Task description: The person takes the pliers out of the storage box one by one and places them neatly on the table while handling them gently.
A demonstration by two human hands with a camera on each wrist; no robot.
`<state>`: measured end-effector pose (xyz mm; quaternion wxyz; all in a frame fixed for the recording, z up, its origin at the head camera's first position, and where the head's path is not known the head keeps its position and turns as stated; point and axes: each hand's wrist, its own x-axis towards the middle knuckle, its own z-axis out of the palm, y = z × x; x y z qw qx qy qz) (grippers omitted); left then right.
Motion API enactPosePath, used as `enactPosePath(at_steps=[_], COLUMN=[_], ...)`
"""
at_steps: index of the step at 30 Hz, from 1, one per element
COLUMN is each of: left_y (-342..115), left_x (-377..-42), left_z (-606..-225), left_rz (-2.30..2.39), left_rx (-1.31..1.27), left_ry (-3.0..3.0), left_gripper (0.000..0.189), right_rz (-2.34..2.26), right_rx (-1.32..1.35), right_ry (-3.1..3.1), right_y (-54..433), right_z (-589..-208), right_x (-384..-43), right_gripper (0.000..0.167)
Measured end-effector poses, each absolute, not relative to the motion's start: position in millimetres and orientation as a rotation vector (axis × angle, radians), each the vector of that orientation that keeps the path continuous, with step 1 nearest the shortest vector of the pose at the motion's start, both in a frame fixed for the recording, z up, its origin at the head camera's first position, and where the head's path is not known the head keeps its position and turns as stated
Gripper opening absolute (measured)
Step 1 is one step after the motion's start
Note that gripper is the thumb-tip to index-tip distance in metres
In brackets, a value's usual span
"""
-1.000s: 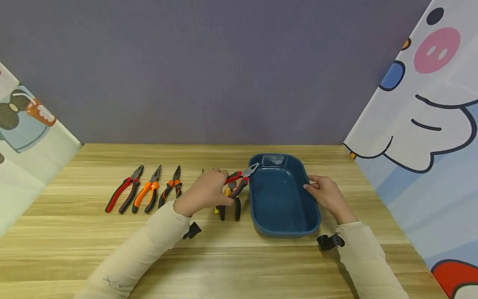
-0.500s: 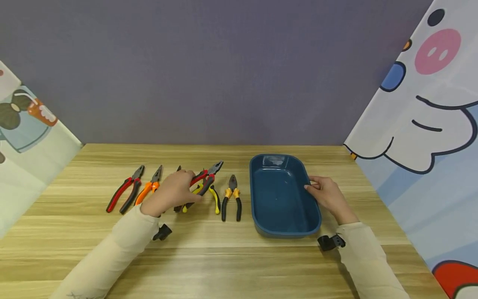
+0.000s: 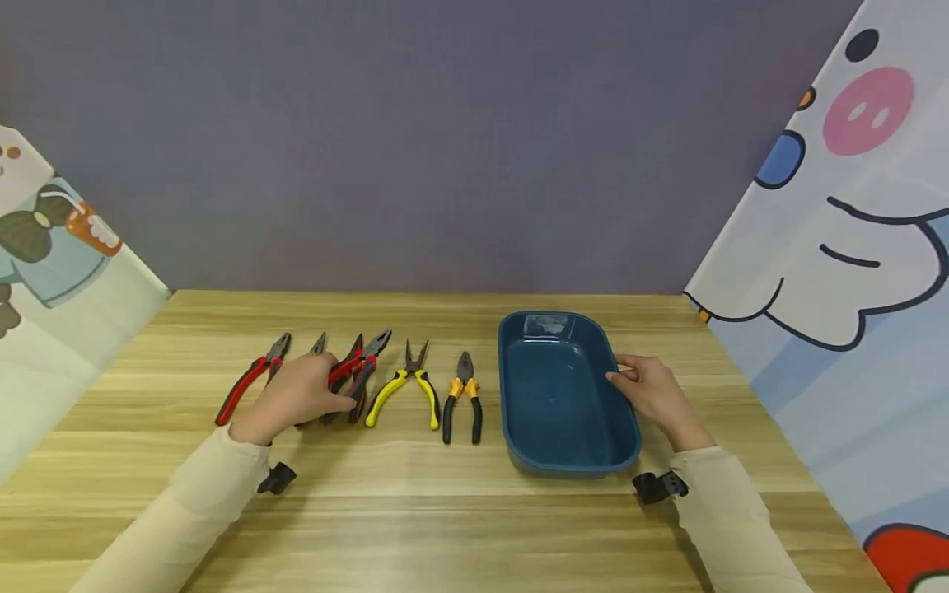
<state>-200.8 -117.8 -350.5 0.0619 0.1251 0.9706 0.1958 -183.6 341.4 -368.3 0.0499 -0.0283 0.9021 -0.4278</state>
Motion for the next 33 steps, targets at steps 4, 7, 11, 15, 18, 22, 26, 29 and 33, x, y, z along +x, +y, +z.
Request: enactPosePath(at_steps=[4,7,11,15,18,22,26,29,33], left_y=[-132.7,-145.1,-164.3,-183.4,-195.4,-210.6,-224.7,-233.8,-245.2], left_x=[-196.9,-196.3,-196.2,-197.5,-198.3,-197.7,-197.1,-197.9,-199.9], left_z=[-352.8,-352.9,-349.8,-345.1,-343.5,-343.2,-344.3,-345.5,-347.5], left_rz=[0.597,0.584,0.584,0.552,0.52,0.551,0.578,0.563,0.565], left_rx=[0.342,0.313,0.296,0.272,0.241,0.188,0.15,0.122,0.071], left_ry=[2.933,2.933,2.946,2.96,2.957,2.94,2.943,2.956,2.953], left_gripper=[0.03,0.036,0.045,0.052,0.056,0.038,0.035,0.038,0.04], right_rz=[-1.305,-1.296,-1.276,-1.262,-1.247,-1.235,-1.237,-1.234,-1.226], right_rx=[-0.085,-0.081,-0.081,-0.085,-0.084,-0.082,-0.086,-0.088,-0.086], right_ry=[2.741,2.744,2.757,2.768,2.775,2.78,2.78,2.782,2.782], right_y=[340.8,340.8,340.6,340.3,340.8,341.3,341.6,341.8,342.7], right_z=[-369.2,-369.9,-370.5,-371.0,-371.0,-370.9,-371.1,-370.9,-369.2], right_x=[-183.9,-184.0,-184.2,-185.1,-185.8,-186.2,-186.5,-186.3,-185.5], right_gripper=[0.052,0.051,0.05,0.05,0.05,0.05,0.05,0.05,0.051])
